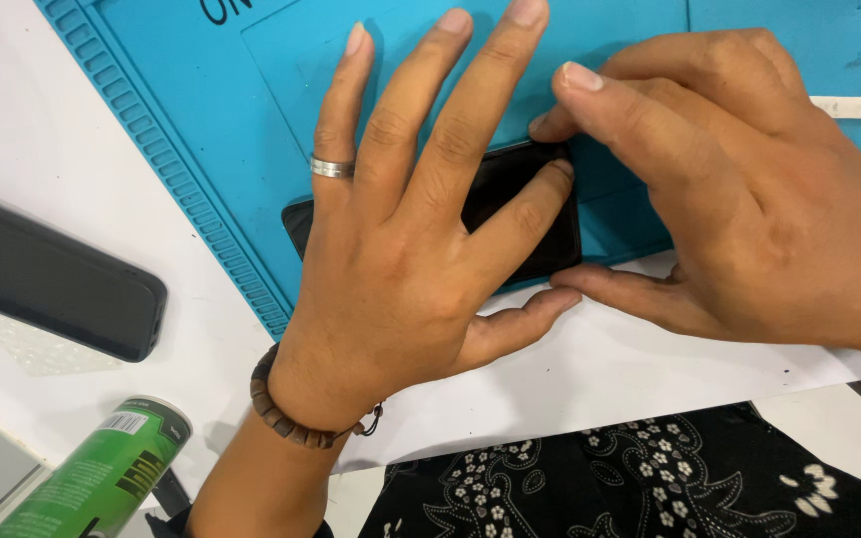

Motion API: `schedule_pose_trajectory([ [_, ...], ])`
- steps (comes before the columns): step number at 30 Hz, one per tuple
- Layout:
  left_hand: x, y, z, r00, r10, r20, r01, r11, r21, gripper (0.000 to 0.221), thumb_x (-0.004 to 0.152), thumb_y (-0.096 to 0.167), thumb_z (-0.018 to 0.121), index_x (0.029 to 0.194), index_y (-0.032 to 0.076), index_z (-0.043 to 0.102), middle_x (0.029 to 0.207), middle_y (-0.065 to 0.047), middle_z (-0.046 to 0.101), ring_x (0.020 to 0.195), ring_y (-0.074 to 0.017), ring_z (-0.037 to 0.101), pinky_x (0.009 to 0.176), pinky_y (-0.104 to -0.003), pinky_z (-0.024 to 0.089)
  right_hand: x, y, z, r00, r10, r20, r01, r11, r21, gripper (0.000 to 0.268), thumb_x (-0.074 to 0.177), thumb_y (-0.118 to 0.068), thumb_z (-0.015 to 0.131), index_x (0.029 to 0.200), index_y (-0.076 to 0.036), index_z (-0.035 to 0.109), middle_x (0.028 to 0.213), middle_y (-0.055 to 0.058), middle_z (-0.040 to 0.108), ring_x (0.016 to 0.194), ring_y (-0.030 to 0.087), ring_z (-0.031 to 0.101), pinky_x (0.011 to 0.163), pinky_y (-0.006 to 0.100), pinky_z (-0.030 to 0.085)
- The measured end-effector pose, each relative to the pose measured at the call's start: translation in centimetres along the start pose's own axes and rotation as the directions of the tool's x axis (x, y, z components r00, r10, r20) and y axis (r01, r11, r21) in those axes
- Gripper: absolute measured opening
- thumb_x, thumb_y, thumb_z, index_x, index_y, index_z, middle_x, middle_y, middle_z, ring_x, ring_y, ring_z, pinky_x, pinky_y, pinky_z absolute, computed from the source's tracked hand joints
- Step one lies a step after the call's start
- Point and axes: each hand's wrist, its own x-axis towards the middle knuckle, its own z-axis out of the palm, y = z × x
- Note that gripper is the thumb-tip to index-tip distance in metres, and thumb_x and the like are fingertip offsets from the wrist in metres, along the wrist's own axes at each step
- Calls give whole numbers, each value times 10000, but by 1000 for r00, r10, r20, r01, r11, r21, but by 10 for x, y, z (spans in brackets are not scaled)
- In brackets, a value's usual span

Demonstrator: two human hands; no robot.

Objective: The person secures a smartphone screen in a blue fixture, cleans the screen with a cloth, applies tape to the edges, and places a case on the back.

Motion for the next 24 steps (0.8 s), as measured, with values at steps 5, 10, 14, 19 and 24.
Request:
schedule_pose_trajectory([
  [5, -2, -3, 0, 1000, 11, 5, -11, 1000, -9, 682, 1120, 542, 341, 1204, 82, 838, 1539, -266, 404, 1464, -496, 476, 1236, -726, 309, 0, 0, 0, 1000, 3, 4, -3, 1000, 4, 820, 1104, -480, 687, 1611, 26, 286, 1439, 194, 688, 1365, 419, 576, 1094, 545, 424],
  [10, -1, -3, -5, 1000, 1, -8, -1, 997, -75, 718, 1082, 548, 288, 1167, 56, 804, 1510, -309, 411, 1449, -501, 442, 1233, -706, 283, 0, 2, -2, 1000, 1, 14, -2, 1000, 26, 867, 1083, -457, 746, 1622, 17, 260, 1456, 193, 671, 1368, 423, 572, 1111, 550, 430],
  [14, -2, 0, -4, 1000, -11, 11, 11, 999, -33, 689, 1090, 544, 288, 1104, 63, 781, 1533, -282, 420, 1466, -503, 460, 1238, -711, 285, 0, 1, -1, 1000, 10, 10, -11, 999, 47, 869, 1078, -451, 758, 1617, 16, 262, 1432, 206, 669, 1368, 425, 568, 1118, 557, 426],
  [19, -2, -1, -4, 1000, 6, 19, -6, 1000, 5, 698, 1117, 548, 322, 1192, 65, 821, 1546, -273, 398, 1475, -514, 446, 1242, -735, 279, -1, 2, 0, 1000, -3, 15, 3, 1000, 11, 886, 1097, -506, 707, 1642, 2, 227, 1456, 196, 675, 1372, 429, 580, 1122, 549, 422],
  [24, -1, 0, -10, 999, -40, 10, 41, 999, -35, 651, 1085, 544, 392, 1282, 58, 778, 1516, -298, 402, 1442, -527, 496, 1233, -706, 289, -6, 7, 3, 1000, -12, 11, 12, 1000, -8, 921, 1081, -540, 695, 1656, 1, 221, 1451, 221, 655, 1370, 435, 571, 1112, 560, 428],
])
